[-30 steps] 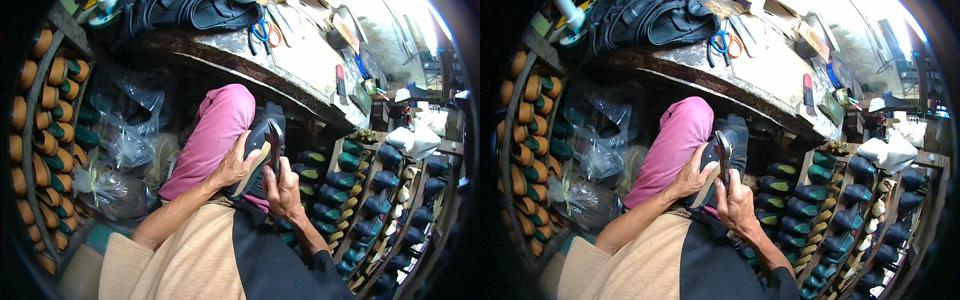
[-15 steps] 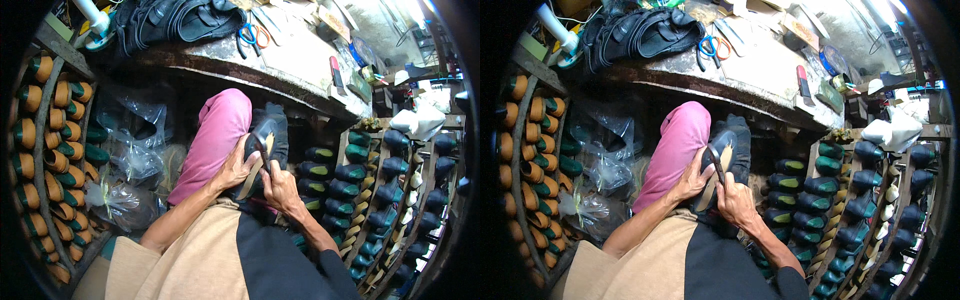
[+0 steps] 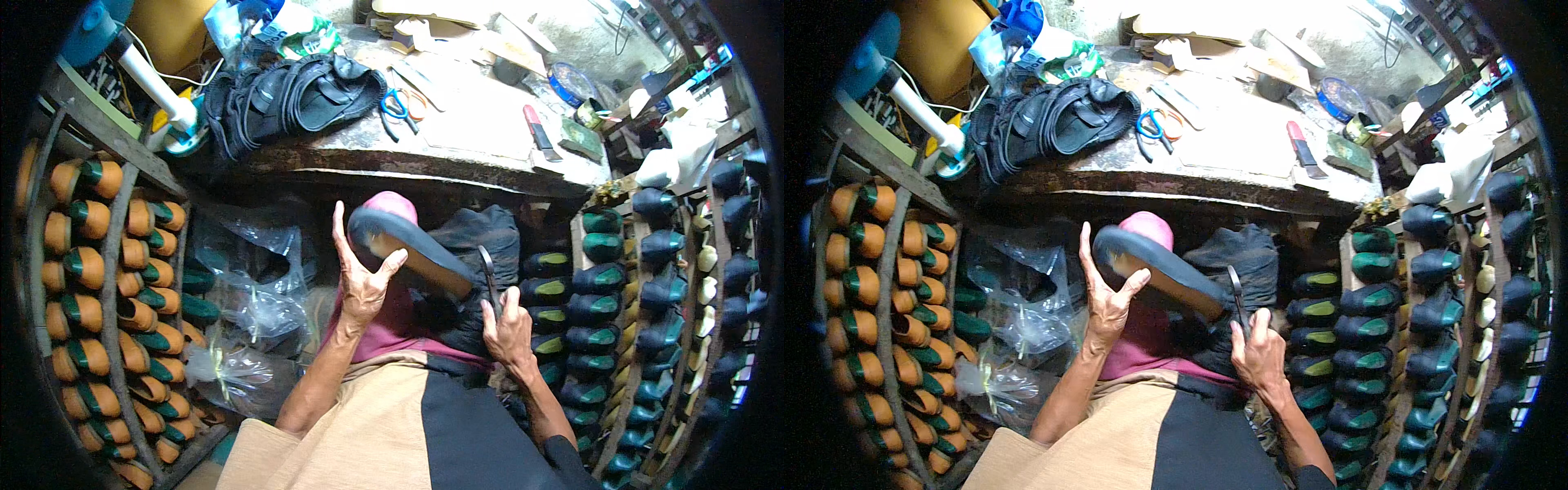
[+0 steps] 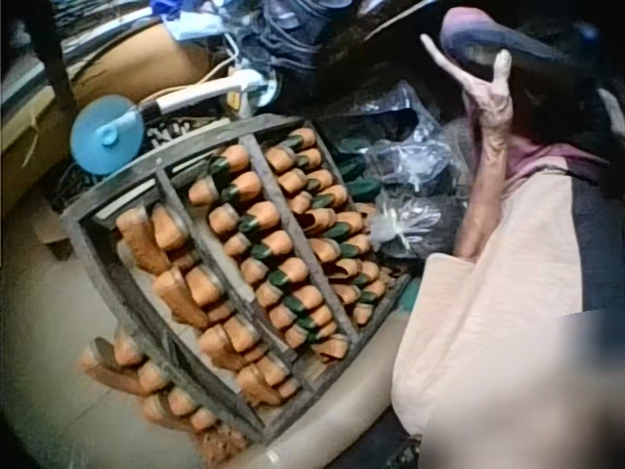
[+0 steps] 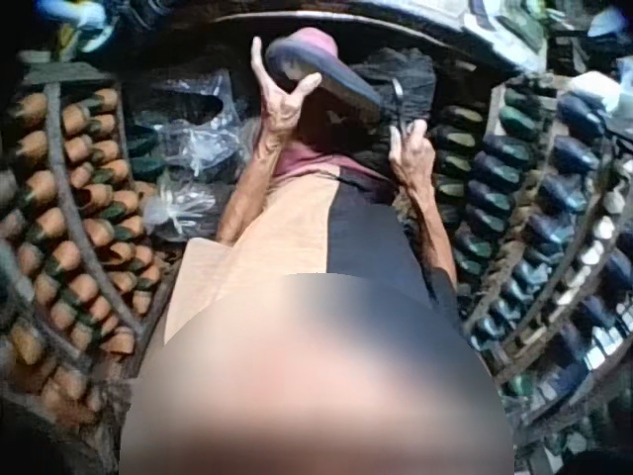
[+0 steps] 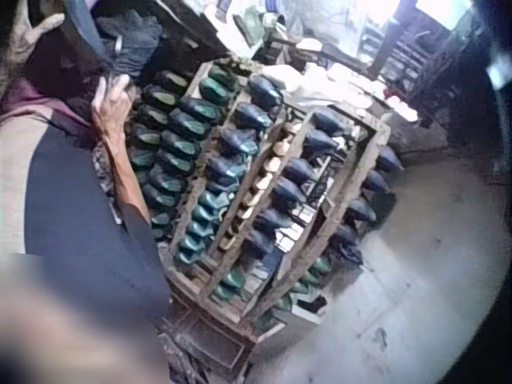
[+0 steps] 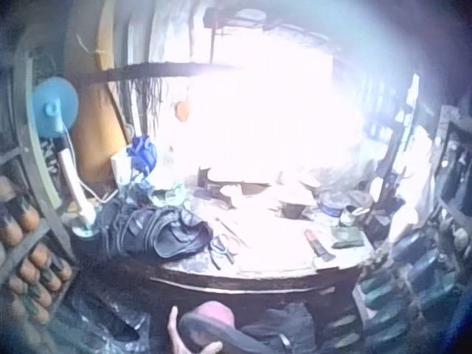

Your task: The person uses a curved metal tool and a hammer to repeatedly tap and press the sole edge of a black slip-on shoe. They rotate the shoe frequently to work along different sections of the sole perimeter, occasionally tapping the tool on the workbench.

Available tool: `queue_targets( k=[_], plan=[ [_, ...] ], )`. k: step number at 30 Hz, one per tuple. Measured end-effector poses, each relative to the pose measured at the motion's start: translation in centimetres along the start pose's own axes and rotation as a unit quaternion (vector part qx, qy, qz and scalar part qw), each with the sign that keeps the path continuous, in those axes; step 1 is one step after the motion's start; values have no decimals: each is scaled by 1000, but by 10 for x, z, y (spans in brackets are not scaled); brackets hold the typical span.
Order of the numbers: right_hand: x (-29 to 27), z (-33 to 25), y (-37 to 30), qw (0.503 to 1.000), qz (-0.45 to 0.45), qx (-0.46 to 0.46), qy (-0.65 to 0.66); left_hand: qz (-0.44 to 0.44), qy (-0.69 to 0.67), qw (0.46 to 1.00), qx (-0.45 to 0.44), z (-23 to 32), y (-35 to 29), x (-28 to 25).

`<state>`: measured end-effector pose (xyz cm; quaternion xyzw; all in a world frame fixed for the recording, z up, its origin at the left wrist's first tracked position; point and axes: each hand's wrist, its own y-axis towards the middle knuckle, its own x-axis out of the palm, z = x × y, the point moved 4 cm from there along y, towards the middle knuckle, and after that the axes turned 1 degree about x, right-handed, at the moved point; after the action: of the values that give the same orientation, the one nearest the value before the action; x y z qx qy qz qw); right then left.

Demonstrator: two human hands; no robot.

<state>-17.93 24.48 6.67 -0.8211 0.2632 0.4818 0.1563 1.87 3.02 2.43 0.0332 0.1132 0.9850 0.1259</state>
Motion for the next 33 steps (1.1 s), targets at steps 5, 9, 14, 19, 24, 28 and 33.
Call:
queue_targets(
  k=[5, 9, 14, 19, 24, 28, 33],
  plan=[
    [17, -18, -19, 981, -85, 30, 174, -149, 236, 951, 134, 10, 30, -34],
    [39, -42, -26, 915, -203, 90, 337, -237, 292, 907, 191, 8, 43, -27],
    [57, -60, -20, 835, -291, 162, 438, -137, 280, 938, 154, -10, 42, -15],
    [68, -66, -3, 838, -292, 147, 438, -98, 289, 939, 160, -20, 26, -12],
    [70, -71, 9, 848, -293, 121, 424, -107, 283, 939, 165, -6, 20, -11],
    [67, -69, 6, 845, -330, 145, 395, -130, 314, 931, 131, 12, 11, -8],
    [63, -67, 3, 836, -343, 153, 400, -155, 359, 919, 48, 24, -3, -5]
  ],
)
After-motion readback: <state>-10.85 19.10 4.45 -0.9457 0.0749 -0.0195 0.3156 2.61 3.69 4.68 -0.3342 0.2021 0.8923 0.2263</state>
